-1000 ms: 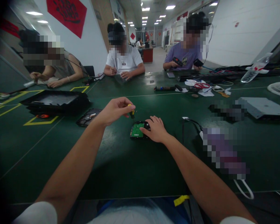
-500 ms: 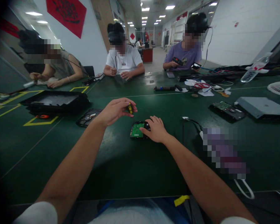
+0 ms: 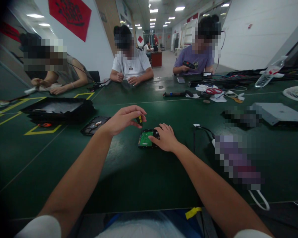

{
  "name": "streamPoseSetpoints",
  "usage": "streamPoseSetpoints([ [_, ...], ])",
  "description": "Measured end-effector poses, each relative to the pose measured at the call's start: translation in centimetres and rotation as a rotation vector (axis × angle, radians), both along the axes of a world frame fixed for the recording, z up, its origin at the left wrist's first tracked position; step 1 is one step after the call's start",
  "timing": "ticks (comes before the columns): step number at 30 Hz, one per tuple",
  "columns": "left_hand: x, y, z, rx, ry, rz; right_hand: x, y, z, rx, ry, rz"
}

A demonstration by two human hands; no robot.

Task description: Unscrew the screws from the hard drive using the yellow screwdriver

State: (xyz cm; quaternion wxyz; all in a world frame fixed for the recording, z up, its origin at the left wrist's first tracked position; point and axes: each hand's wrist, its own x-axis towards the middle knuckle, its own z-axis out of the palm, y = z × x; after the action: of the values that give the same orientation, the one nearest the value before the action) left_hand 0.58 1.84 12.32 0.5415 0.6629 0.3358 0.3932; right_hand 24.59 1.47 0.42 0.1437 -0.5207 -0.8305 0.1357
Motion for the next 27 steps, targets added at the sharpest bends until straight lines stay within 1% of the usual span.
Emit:
streamPoseSetpoints([
  [6,-0.19,0.43,-0.36,-0.085,-0.1,0.013,0.07,-0.12,-0.02,0.004,0.004,-0.001],
  [9,-0.23,0.47,-0.33,-0.102,-0.108,0.02,0.03,-0.15,-0.07,0.011,0.003,-0.006],
  [11,-0.24,0.44,-0.29,-0.068,-0.067,0.053,0.01,-0.12,-0.09,0.014,0.004,-0.01],
  [16,-0.09,0.42,-0.37,0.061,0.101,0.202,0.05,-0.01,-0.02,-0.008,0.003,0.002],
  [18,0.0,0.42,-0.45,0.107,0.158,0.223,0.04,-0.02,0.0,-0.003,-0.001,-0.004],
  [20,0.05,0.38,-0.46,0.133,0.183,0.206,0.03,-0.05,0.04,-0.001,-0.003,-0.008],
  [22,0.02,0.28,-0.35,0.14,0.174,0.159,0.02,-0.08,0.1,-0.009,-0.002,-0.001],
  [25,-0.12,0.12,-0.08,0.115,0.128,0.081,0.05,-0.13,0.18,-0.01,0.0,0.0],
  [27,-0.21,0.08,0.02,0.108,0.11,0.059,0.07,-0.16,0.22,-0.011,0.002,-0.002],
])
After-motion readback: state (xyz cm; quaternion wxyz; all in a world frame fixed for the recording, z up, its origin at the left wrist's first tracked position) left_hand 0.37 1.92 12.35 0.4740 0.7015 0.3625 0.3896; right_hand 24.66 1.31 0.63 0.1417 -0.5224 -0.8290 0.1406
